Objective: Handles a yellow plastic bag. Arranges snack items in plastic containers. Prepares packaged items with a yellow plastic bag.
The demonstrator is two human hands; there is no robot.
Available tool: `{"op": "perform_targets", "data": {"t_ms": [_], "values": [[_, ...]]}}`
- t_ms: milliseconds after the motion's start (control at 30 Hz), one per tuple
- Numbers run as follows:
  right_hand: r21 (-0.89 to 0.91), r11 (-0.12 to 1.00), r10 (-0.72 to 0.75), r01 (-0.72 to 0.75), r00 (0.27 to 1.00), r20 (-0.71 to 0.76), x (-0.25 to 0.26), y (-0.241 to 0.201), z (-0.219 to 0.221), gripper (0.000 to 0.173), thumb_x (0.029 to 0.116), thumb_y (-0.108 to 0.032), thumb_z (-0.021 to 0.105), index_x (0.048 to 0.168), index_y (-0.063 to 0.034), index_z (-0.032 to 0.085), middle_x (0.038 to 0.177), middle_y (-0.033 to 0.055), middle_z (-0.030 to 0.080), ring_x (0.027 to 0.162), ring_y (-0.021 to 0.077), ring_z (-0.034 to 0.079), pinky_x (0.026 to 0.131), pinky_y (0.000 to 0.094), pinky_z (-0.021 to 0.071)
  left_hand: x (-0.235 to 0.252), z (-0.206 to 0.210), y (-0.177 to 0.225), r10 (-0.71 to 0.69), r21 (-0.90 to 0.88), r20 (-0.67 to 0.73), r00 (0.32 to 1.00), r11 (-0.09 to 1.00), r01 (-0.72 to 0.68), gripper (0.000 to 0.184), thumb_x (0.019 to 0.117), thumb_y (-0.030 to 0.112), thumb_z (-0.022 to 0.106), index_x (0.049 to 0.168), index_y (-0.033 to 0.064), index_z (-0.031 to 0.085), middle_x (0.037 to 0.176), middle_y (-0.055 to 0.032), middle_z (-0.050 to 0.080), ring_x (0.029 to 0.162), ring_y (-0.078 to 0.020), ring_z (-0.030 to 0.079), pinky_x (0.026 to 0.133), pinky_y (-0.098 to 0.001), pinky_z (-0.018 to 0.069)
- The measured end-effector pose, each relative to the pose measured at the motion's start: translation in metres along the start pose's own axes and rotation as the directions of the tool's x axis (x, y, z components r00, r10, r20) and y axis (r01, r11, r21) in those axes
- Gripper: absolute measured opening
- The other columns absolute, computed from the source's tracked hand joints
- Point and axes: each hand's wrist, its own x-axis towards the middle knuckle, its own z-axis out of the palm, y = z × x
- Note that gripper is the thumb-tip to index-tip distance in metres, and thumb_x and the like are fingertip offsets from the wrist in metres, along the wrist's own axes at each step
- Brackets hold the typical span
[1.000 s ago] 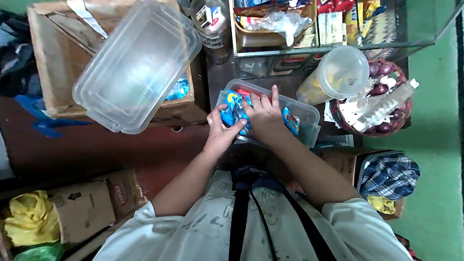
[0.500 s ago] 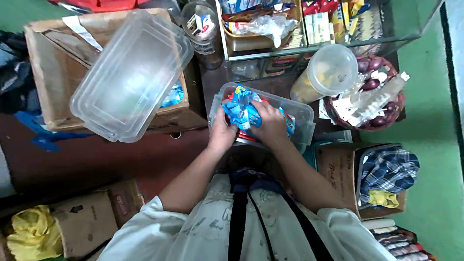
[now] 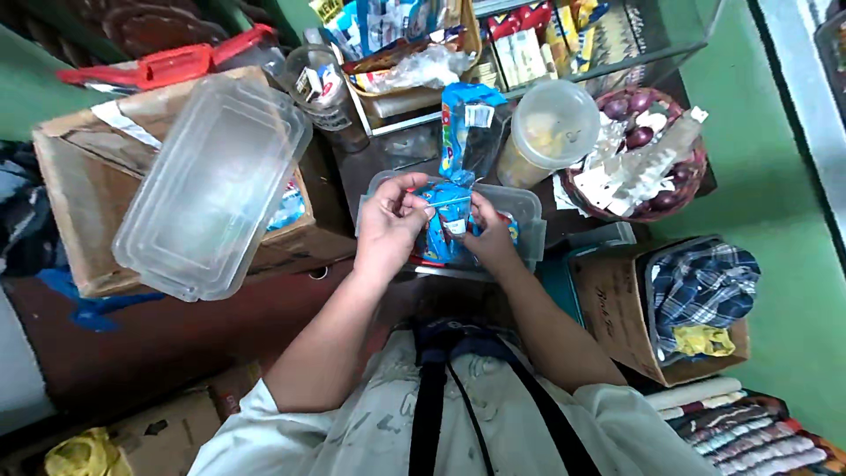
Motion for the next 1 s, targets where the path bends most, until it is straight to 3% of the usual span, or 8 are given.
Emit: {"op": "perform_targets", "data": {"t_ms": [133, 267, 467, 567, 700, 767, 900, 1000], "values": [[0.025, 0.999, -0.034, 0.034, 0.999, 0.005, 0.004, 0.014, -0.006, 0.064, 0.0870, -0.012, 0.077, 0.145, -0.0006, 0.052, 0.123, 0.0152, 0.071, 0.112, 0.0215, 0.070, 0.100, 0.0430, 0.0567, 0.000, 0.006, 0.001, 0.058, 0.131, -0.013, 0.998, 0.990, -0.056, 0.030, 0.0889, 0.000, 0.073, 0.118, 0.0050, 0.070, 0.094, -0.0030, 0.073, 0.080, -0.0089, 0.069, 0.075, -0.0268, 0.0601], [-0.073, 0.997, 0.035, -0.037, 0.999, -0.029, 0.001, 0.014, -0.010, 0.056, 0.0907, -0.027, 0.074, 0.139, -0.0016, 0.059, 0.128, 0.0157, 0.069, 0.118, 0.0267, 0.066, 0.103, 0.0488, 0.0523, -0.006, 0.004, 0.010, 0.095, 0.364, 0.009, 0.995, 0.927, -0.092, 0.023, 0.0918, 0.008, 0.073, 0.115, 0.0100, 0.072, 0.097, -0.0015, 0.073, 0.081, -0.0066, 0.068, 0.074, -0.0260, 0.0587], [-0.108, 0.963, 0.247, -0.245, 0.969, 0.000, 0.009, 0.004, -0.017, 0.056, 0.1018, -0.038, 0.058, 0.149, -0.0083, 0.051, 0.123, 0.0137, 0.072, 0.110, 0.0271, 0.070, 0.097, 0.0525, 0.0551, -0.008, 0.009, 0.020, 0.121, 0.570, 0.087, 0.989, 0.808, -0.149, 0.015, 0.0950, 0.015, 0.071, 0.109, 0.0115, 0.072, 0.102, -0.0044, 0.071, 0.089, -0.0124, 0.068, 0.081, -0.0349, 0.0581], [-0.179, 0.945, 0.278, -0.275, 0.961, -0.009, 0.013, 0.002, -0.015, 0.053, 0.1052, -0.037, 0.052, 0.151, -0.0119, 0.049, 0.130, 0.0129, 0.069, 0.114, 0.0288, 0.069, 0.099, 0.0553, 0.0538, -0.003, 0.009, 0.022, -0.002, 0.590, 0.163, 0.987, 0.802, -0.096, 0.016, 0.0960, 0.017, 0.071, 0.110, 0.0101, 0.070, 0.098, -0.0063, 0.071, 0.087, -0.0177, 0.068, 0.081, -0.0443, 0.0579], [-0.190, 0.954, 0.224, -0.232, 0.973, -0.064, 0.015, 0.002, -0.013, 0.049, 0.1054, -0.037, 0.052, 0.147, -0.0110, 0.054, 0.139, 0.0151, 0.063, 0.126, 0.0319, 0.061, 0.108, 0.0560, 0.0470, 0.000, -0.002, 0.037, 0.067, 0.548, 0.157, 0.985, 0.824, -0.144, 0.017, 0.0943, 0.021, 0.072, 0.108, 0.0125, 0.069, 0.096, -0.0006, 0.070, 0.083, -0.0101, 0.067, 0.076, -0.0342, 0.0582], [-0.191, 0.962, 0.181, -0.197, 0.979, -0.096, 0.005, -0.002, -0.013, 0.047, 0.1064, -0.035, 0.051, 0.146, -0.0109, 0.056, 0.138, 0.0166, 0.063, 0.127, 0.0332, 0.060, 0.108, 0.0552, 0.0458, 0.002, -0.004, 0.030, -0.023, 0.562, 0.210, 0.977, 0.821, -0.101, 0.020, 0.0947, 0.019, 0.073, 0.112, 0.0104, 0.068, 0.094, -0.0051, 0.069, 0.082, -0.0171, 0.067, 0.075, -0.0435, 0.0581], [-0.156, 0.985, 0.054, -0.080, 0.986, -0.160, -0.015, -0.011, -0.020, 0.042, 0.1073, -0.031, 0.050, 0.142, -0.0103, 0.060, 0.137, 0.0150, 0.063, 0.127, 0.0297, 0.059, 0.108, 0.0515, 0.0473, 0.006, -0.019, 0.033, 0.017, 0.443, 0.174, 0.985, 0.892, -0.094, 0.018, 0.0958, 0.018, 0.071, 0.111, 0.0086, 0.066, 0.093, -0.0012, 0.067, 0.081, -0.0092, 0.065, 0.075, -0.0305, 0.0579], [-0.046, 0.998, 0.029, -0.036, 0.991, -0.134, -0.038, -0.017, -0.025, 0.038, 0.1071, -0.030, 0.050, 0.135, -0.0077, 0.063, 0.133, 0.0135, 0.064, 0.120, 0.0234, 0.063, 0.101, 0.0455, 0.0540, 0.012, -0.022, 0.017, -0.099, 0.416, 0.173, 0.980, 0.909, 0.019, 0.020, 0.0977, 0.017, 0.068, 0.115, 0.0083, 0.063, 0.090, -0.0049, 0.067, 0.077, -0.0136, 0.065, 0.072, -0.0370, 0.0577]]}}
